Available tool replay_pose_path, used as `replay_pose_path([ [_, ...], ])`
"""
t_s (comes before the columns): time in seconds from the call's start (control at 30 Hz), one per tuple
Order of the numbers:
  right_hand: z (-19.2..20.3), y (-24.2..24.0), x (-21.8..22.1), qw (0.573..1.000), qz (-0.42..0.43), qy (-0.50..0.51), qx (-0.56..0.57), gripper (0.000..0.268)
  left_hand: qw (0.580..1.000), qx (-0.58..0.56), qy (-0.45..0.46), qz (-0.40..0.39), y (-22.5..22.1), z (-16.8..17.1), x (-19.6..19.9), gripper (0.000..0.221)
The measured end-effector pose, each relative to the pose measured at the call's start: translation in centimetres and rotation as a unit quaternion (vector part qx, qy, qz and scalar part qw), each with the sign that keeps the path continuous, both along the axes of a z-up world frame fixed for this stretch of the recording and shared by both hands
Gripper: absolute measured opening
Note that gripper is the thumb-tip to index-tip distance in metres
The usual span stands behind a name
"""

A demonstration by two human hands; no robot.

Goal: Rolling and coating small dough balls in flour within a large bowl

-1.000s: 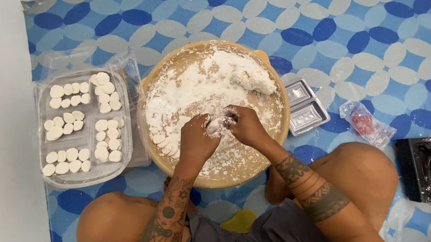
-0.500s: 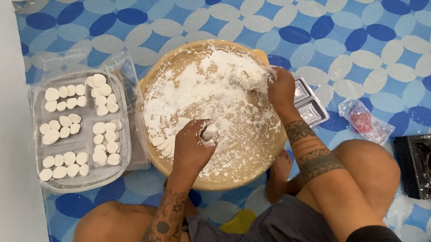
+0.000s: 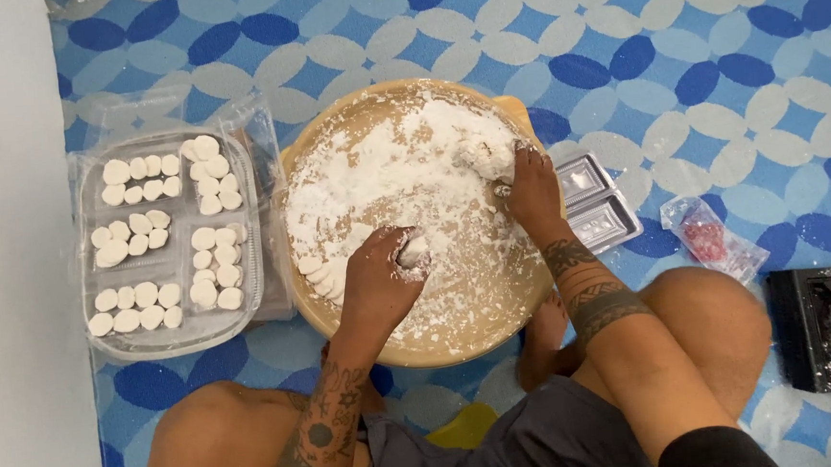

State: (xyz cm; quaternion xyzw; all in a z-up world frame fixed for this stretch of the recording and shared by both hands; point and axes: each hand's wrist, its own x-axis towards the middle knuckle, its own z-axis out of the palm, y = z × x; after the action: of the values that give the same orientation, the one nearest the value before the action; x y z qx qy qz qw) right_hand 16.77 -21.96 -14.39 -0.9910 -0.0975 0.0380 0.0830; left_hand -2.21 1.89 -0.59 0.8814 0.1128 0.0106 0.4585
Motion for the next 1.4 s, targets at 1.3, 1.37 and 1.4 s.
replay_pose_path([
  [1.3,11.7,-0.2,-9.8,0.982,0.013,0.104,0.155,0.054,0.962,-0.271,0.010,-0.007,-3.5,0.9,-0.7,0.037],
  [1.37,15.0,0.9,-11.1,0.931,0.029,0.149,0.333,0.037,0.950,-0.311,-0.016,0.008,-4.0,1.2,-0.1,0.038],
  [1.4,16.8,1.3,-11.6,0.846,0.045,0.186,0.497,0.024,0.935,-0.351,-0.044,0.023,-4.3,1.3,0.4,0.040],
])
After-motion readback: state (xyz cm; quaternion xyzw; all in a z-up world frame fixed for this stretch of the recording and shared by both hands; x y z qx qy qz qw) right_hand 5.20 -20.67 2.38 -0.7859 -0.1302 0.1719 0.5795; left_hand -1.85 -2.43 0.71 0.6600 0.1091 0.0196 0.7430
